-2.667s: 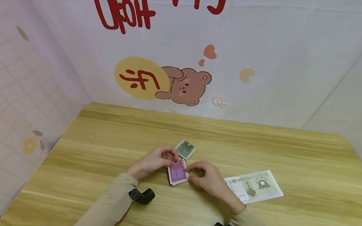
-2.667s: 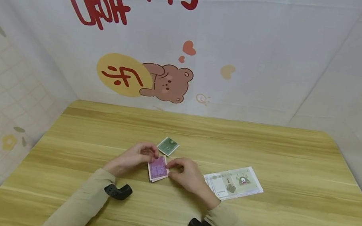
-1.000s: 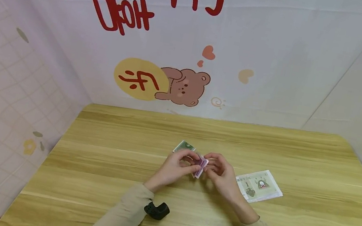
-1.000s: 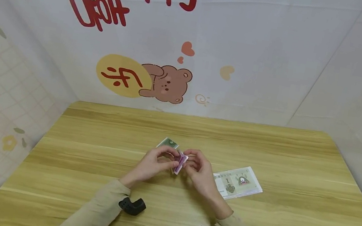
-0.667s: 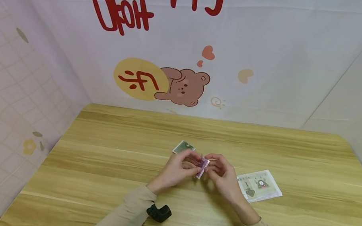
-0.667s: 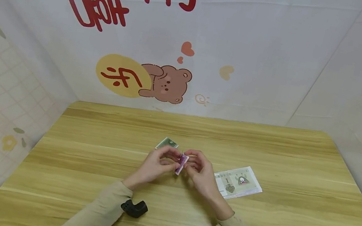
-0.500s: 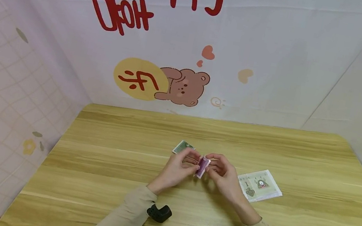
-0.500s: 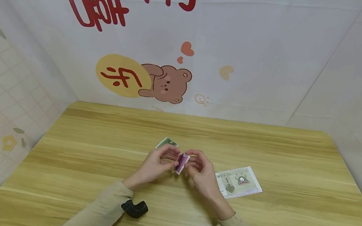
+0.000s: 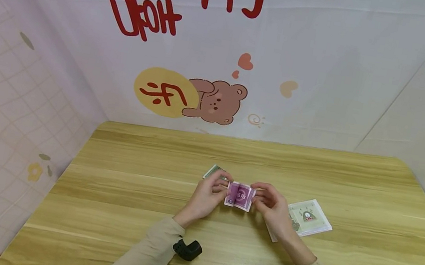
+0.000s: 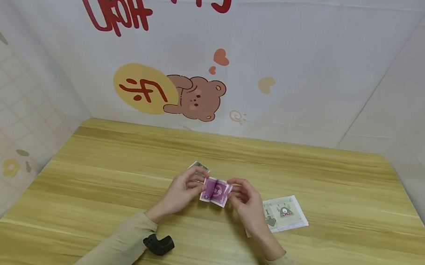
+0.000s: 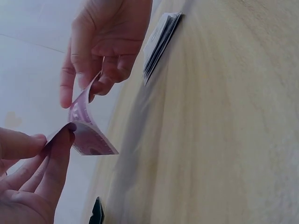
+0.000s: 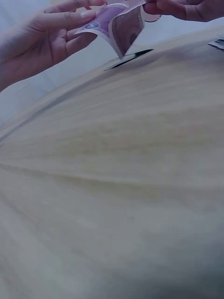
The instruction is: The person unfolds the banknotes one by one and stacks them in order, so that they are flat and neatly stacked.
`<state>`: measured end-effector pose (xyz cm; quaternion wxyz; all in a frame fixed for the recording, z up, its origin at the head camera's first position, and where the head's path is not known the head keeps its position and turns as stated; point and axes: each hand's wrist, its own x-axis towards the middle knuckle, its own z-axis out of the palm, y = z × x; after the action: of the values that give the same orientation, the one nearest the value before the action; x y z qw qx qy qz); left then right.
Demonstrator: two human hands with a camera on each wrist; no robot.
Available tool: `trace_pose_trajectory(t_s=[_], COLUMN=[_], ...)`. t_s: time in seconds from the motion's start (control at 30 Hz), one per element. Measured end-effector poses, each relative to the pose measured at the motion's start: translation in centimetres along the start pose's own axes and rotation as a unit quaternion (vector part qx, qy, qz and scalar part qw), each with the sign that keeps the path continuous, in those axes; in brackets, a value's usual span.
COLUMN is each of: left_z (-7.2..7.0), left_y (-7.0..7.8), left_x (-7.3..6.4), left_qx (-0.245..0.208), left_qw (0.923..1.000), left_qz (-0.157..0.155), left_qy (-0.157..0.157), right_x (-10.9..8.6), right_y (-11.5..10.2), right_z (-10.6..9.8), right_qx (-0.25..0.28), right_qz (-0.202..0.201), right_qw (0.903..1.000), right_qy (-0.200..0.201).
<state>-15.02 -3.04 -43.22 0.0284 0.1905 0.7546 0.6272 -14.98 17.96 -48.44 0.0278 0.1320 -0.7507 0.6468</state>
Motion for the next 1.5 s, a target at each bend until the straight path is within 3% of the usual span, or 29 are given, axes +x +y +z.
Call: trace_pose_trajectory(t_s=[0.43,0.77,1.0,1.23,1.5], left_z=[0.6,1.6,2.7,3.4,5.2], left_y=[-0.5,-0.5,-3.7,-1.7,-3.9], left_x=[0.4,0.4,1.2,0.8,1.4], left_qx=[-0.032,-0.021,-0.006,-0.002,0.008], left_qw=[0.9993,0.9992,0.9979,0.9980,0.9985], left_qz=[-0.008,-0.012,-0.019,-0.022,-0.036], left_qy=[0.017,0.032,0.062,0.060,0.041], right_x=[-0.4,-0.5,-0.7,-0.5,-0.8], right_y=[0.5,0.6,-0.8,0.2,0.2], right_z=[-2.4,-4.2,-5.1,-6.8,-8.4], right_qx=[-0.056,-0.097,-0.147,-0.181,-0.191], right_qz=[0.006,0.020,0.022,0.033,0.024], right_qw=[0.9984,0.9947,0.9883,0.9826,0.9809], right_qy=[0.008,0.026,0.033,0.027,0.032])
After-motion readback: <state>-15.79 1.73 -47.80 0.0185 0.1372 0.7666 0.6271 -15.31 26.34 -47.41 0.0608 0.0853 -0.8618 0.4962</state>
